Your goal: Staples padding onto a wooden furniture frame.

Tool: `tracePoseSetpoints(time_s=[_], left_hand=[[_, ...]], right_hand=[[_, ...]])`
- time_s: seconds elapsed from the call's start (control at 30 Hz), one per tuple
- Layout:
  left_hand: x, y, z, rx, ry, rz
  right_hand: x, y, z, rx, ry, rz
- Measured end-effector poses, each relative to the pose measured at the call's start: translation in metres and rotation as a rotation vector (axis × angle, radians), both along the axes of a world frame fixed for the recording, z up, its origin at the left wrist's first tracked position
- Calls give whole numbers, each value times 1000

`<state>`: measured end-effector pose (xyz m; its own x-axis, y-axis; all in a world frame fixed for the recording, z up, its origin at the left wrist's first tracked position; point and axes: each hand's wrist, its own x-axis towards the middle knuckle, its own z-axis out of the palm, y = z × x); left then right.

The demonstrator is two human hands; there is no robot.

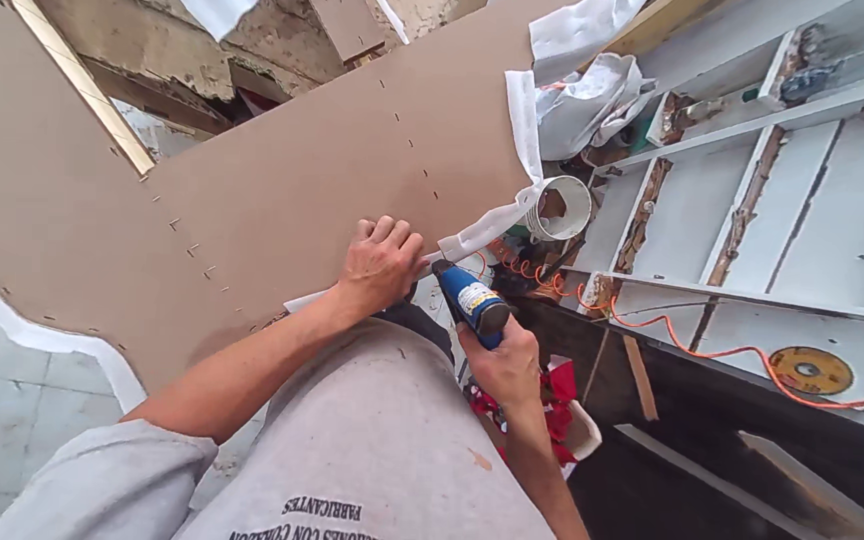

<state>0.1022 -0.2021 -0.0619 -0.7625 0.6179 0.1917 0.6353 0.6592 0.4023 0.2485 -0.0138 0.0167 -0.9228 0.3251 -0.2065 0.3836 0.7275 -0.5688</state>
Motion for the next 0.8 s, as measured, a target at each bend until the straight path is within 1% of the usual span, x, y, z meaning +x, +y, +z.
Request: tracePoseSetpoints(time_s=[0.17,0.37,0.7,0.8], left_hand=[[-8,-3,1,-35,-18,-42],[-17,-4,0,-58,-19,-133],[-44,-10,4,-37,-24,-352],[-54,-10,3,14,-51,-387]], right_hand=[[-1,-13,-1,58,-50,-6],[7,-44,4,71,-88,-43],[25,-95,3,42,-75,-74],[28,-111,1,36,-54,-57]])
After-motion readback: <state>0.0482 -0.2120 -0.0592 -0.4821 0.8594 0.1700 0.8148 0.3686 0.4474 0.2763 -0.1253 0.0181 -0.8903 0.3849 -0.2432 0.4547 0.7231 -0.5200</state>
